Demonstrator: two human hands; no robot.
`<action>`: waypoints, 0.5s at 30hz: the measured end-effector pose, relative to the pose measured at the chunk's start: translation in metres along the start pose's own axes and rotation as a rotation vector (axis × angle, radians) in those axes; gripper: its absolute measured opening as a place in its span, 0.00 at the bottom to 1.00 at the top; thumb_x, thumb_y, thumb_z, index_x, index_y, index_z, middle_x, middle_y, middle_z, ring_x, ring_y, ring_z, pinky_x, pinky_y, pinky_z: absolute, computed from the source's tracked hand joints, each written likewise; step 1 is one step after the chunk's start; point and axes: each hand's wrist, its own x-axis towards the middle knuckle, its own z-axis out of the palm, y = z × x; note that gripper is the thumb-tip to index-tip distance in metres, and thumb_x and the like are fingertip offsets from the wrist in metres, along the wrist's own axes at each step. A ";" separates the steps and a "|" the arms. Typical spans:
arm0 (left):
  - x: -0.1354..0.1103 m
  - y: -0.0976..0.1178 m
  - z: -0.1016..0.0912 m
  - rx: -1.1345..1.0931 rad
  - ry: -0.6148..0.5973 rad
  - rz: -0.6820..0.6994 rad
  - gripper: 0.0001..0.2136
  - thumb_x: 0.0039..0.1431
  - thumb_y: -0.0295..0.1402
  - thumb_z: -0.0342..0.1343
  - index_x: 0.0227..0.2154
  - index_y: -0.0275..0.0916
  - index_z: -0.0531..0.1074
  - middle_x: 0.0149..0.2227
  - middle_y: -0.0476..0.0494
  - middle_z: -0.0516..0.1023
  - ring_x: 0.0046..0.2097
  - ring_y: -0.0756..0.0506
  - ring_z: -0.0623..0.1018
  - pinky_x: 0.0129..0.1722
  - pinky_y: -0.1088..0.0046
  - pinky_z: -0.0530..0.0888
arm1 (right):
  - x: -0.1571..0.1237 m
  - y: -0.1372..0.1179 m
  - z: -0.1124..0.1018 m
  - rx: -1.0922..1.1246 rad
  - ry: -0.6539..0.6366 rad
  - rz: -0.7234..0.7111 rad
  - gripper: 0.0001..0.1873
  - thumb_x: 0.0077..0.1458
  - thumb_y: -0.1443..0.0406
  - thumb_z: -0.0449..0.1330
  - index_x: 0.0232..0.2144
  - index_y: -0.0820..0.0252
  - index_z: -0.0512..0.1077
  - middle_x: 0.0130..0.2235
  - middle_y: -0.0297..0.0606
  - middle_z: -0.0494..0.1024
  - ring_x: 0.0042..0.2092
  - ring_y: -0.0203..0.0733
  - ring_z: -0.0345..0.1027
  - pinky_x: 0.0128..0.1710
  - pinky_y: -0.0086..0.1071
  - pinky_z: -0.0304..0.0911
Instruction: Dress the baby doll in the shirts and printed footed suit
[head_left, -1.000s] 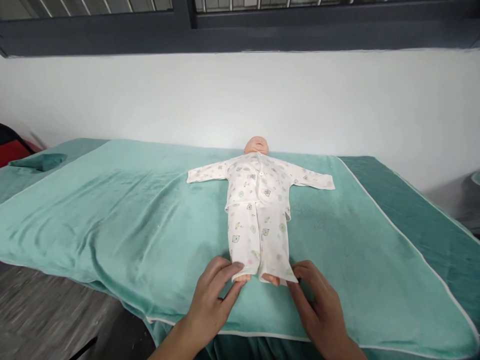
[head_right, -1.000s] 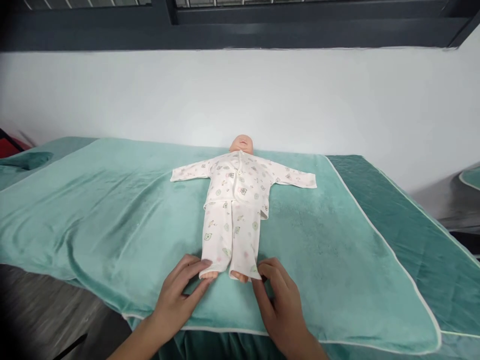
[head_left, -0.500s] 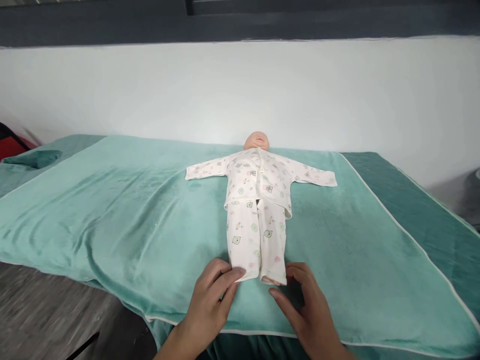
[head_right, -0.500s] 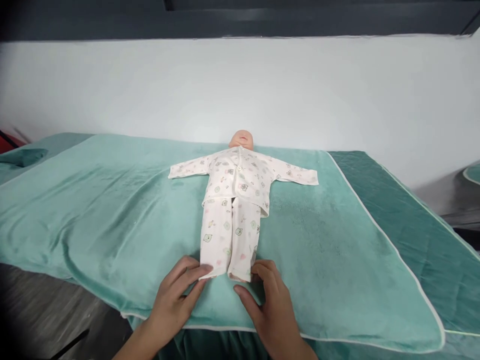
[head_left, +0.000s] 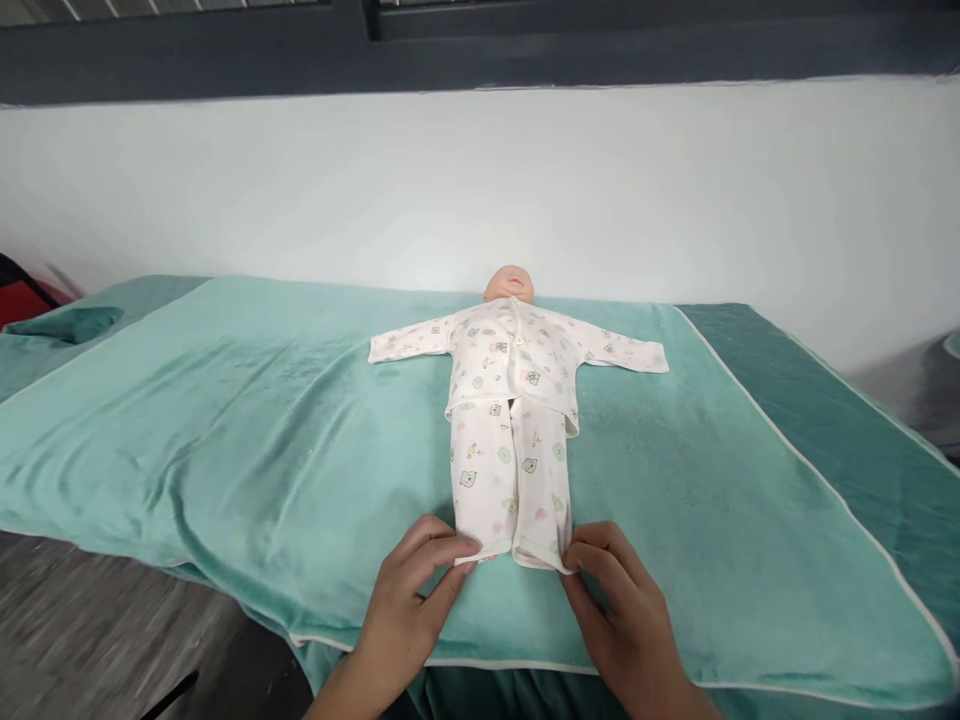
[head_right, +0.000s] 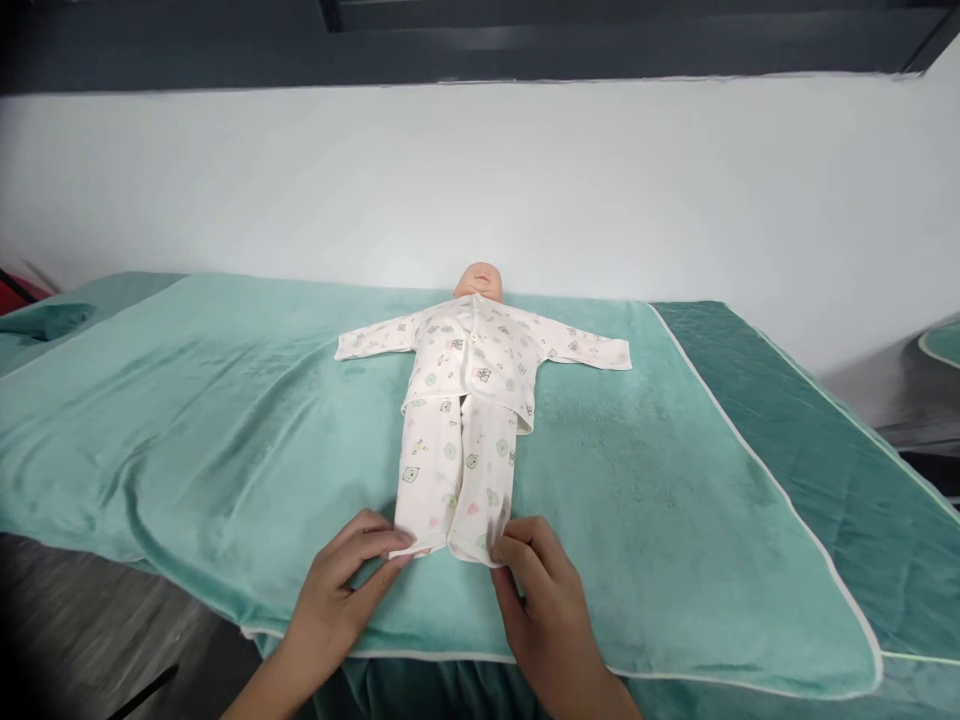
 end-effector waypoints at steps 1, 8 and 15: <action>-0.001 0.000 0.000 -0.018 0.012 -0.044 0.09 0.64 0.31 0.55 0.43 0.50 0.77 0.35 0.45 0.75 0.38 0.45 0.78 0.34 0.70 0.75 | -0.001 0.001 -0.001 -0.002 -0.018 -0.010 0.11 0.62 0.76 0.54 0.38 0.55 0.66 0.36 0.36 0.70 0.36 0.35 0.68 0.33 0.27 0.66; -0.006 0.002 0.001 -0.108 0.119 -0.198 0.04 0.64 0.36 0.56 0.37 0.48 0.75 0.34 0.45 0.73 0.36 0.45 0.76 0.35 0.69 0.74 | -0.013 0.010 0.002 0.016 -0.087 0.072 0.08 0.63 0.73 0.57 0.38 0.55 0.65 0.38 0.36 0.70 0.35 0.35 0.68 0.33 0.27 0.66; -0.008 0.003 0.006 -0.189 0.175 -0.198 0.03 0.62 0.36 0.59 0.35 0.48 0.77 0.38 0.44 0.70 0.41 0.45 0.74 0.38 0.69 0.73 | -0.014 0.010 0.005 0.047 -0.077 0.088 0.08 0.63 0.72 0.58 0.37 0.55 0.64 0.37 0.35 0.70 0.35 0.35 0.67 0.33 0.27 0.66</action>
